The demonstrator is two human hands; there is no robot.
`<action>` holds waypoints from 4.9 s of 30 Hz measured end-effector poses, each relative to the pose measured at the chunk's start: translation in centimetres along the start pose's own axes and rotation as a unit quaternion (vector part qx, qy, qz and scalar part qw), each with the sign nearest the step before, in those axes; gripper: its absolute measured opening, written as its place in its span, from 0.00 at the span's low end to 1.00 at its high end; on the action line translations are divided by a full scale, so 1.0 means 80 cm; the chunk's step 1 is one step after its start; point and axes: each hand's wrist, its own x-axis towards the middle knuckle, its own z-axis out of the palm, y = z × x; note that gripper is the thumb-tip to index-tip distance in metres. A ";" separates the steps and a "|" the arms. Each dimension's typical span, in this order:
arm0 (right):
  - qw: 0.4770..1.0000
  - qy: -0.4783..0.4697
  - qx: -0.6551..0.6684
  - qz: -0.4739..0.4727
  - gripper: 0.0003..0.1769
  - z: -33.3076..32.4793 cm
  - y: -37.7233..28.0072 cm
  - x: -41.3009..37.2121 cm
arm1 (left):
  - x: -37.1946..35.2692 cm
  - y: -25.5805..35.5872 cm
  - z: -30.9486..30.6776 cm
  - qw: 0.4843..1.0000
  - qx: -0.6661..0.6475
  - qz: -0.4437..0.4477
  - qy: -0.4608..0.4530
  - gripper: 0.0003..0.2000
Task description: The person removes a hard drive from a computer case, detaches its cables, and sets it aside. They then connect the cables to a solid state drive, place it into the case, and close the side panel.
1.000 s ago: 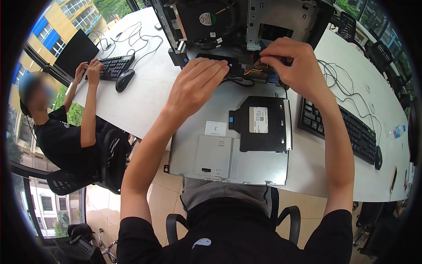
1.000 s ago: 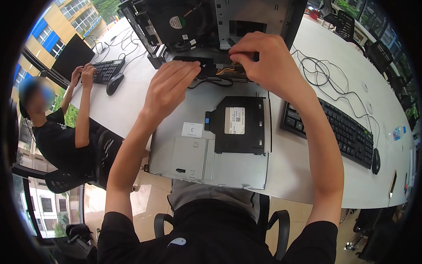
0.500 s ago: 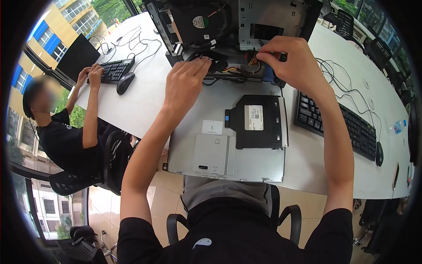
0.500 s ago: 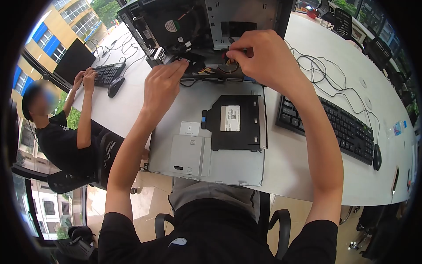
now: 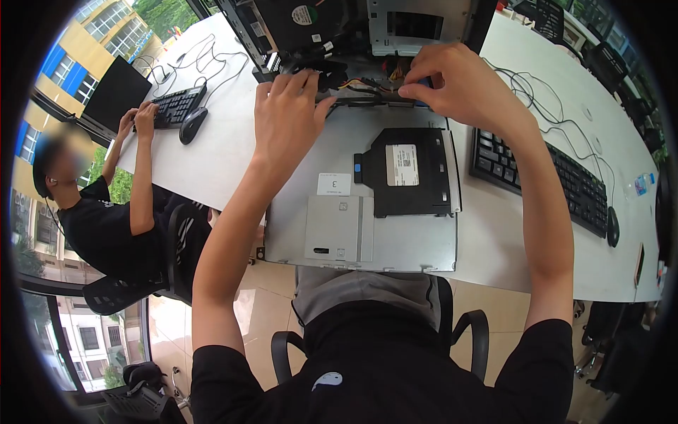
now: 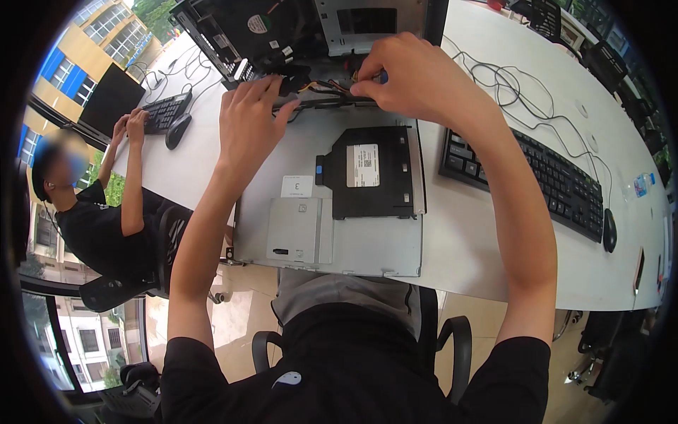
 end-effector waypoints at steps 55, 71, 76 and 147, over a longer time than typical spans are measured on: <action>0.982 -0.003 -0.185 -0.038 0.69 -0.130 -0.046 -0.083 | 0.185 -0.031 -0.079 0.975 -0.088 0.107 0.175 0.33; 0.920 0.200 -0.309 -0.134 0.65 -0.069 -0.002 -0.010 | 0.181 -0.029 -0.075 0.977 -0.079 0.097 0.172 0.40; 0.892 0.233 -0.357 -0.148 0.70 -0.050 0.022 0.004 | 0.178 -0.030 -0.071 0.977 -0.054 0.100 0.180 0.49; 0.914 0.306 0.263 0.046 0.35 0.004 0.051 -0.014 | 0.193 -0.017 -0.047 0.962 -0.015 0.113 0.249 0.57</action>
